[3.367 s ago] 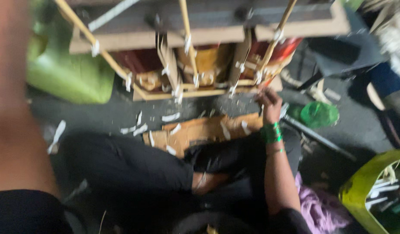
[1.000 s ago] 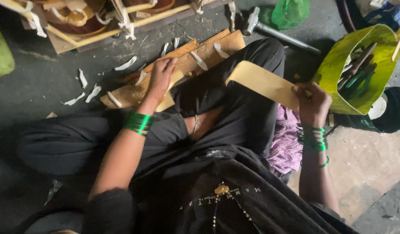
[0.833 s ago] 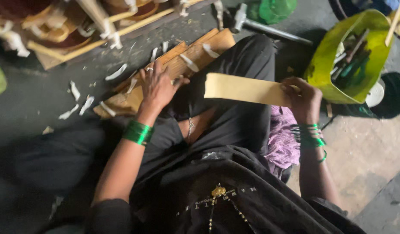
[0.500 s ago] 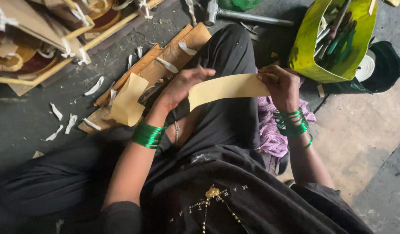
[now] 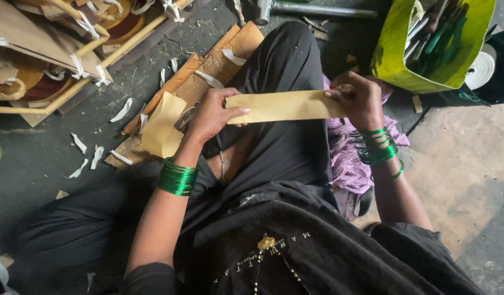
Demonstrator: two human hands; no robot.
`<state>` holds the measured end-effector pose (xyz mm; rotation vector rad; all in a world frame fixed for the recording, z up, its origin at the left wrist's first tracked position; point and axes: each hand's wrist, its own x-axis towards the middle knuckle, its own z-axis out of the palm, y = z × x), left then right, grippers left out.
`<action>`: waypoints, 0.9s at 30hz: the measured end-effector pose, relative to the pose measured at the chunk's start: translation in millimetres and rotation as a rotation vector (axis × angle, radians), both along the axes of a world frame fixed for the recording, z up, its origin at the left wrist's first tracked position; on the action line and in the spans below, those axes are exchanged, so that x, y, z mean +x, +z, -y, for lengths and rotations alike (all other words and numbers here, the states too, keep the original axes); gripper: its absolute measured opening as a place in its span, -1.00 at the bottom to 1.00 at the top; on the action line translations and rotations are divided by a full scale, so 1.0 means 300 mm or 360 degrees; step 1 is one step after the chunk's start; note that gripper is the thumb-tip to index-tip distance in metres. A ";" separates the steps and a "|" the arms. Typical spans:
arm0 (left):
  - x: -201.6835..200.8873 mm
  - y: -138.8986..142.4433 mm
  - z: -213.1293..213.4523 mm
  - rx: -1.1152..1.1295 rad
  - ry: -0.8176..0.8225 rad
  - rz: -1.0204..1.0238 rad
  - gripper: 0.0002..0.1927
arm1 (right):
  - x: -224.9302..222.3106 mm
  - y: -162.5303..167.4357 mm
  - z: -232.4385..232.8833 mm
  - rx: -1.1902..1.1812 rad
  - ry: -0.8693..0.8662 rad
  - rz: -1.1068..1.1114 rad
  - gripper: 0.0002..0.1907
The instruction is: The person sits on the floor and repeatedly folds thin wooden strips, then inserts and secures them into a wooden frame structure. The person handles the strips by hand and uses a hammer to tap them into place.
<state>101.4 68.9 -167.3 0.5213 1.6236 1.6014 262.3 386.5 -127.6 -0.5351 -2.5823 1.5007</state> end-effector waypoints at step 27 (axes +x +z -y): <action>0.016 -0.193 0.030 0.0448 0.0194 0.0379 -0.76 | 0.096 -0.128 -0.185 -0.0827 0.0437 0.0055 -0.81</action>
